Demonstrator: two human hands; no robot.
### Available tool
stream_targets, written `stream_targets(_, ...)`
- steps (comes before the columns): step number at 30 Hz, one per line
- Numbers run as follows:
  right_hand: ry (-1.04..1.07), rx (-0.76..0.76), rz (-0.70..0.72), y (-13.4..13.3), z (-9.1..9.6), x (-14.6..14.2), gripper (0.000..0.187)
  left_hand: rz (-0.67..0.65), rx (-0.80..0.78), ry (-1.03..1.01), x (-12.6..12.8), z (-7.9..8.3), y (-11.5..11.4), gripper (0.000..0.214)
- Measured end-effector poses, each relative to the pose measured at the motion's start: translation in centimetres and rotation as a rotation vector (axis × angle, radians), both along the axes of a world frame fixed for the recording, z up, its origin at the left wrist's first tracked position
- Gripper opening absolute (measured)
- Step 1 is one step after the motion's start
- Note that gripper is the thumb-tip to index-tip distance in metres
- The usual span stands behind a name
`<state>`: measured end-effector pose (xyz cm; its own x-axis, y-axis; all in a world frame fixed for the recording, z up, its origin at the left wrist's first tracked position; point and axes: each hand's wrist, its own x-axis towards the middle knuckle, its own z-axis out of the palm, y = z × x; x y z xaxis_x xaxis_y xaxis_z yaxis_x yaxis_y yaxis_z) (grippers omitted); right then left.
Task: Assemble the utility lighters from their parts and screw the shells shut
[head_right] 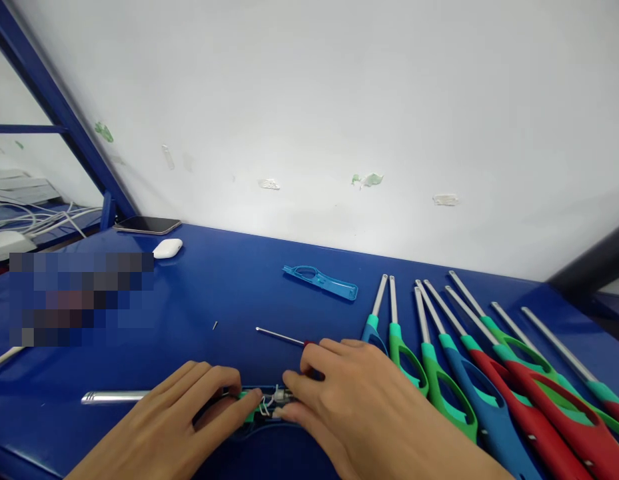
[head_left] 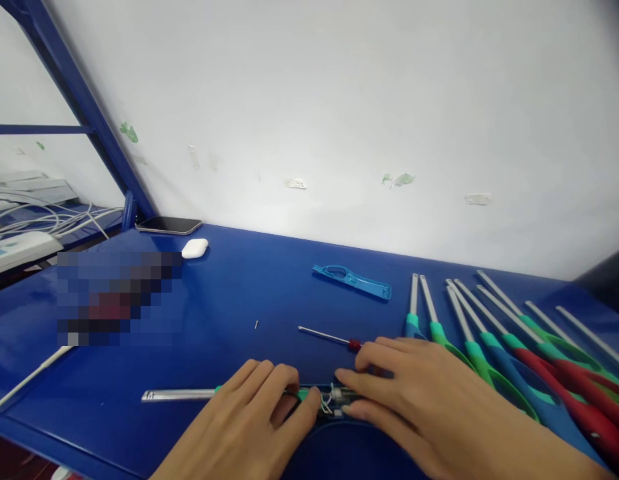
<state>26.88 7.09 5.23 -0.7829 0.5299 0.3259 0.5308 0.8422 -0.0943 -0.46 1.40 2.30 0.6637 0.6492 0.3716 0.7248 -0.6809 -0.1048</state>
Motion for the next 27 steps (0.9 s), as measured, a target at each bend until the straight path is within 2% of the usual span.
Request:
stream_targets(3,0.066,0.026,-0.107,1.6,-0.1,0.8,0.039,-0.002,0.050,-0.088,0.1,0.4,0.2,0.051)
stream_targets(7,0.058,0.064,-0.291,4.4,-1.1,2.5,0.044,-0.044,0.070,-0.212,-0.6,-0.1,0.4,0.051)
stream_targets(10,-0.011,0.044,-0.353,6.0,-2.3,3.7,0.051,-0.074,0.041,-0.225,-1.3,-0.9,0.4,0.045)
stream_targets(13,-0.072,0.006,-0.361,6.9,-2.9,4.4,0.045,-0.060,0.062,-0.297,-1.4,-1.1,0.3,0.041)
stream_targets(20,-0.100,-0.008,-0.402,7.5,-2.4,4.4,0.018,0.005,0.041,-0.471,-1.7,-0.5,-0.3,0.042)
stream_targets(24,-0.076,-0.028,-0.378,7.6,-2.6,4.3,0.015,0.116,0.062,-0.484,-2.9,-0.5,0.0,0.036)
stream_targets(27,-0.048,-0.032,-0.369,7.7,-2.5,4.3,0.015,0.145,0.065,-0.482,-3.3,-0.4,0.2,0.034)
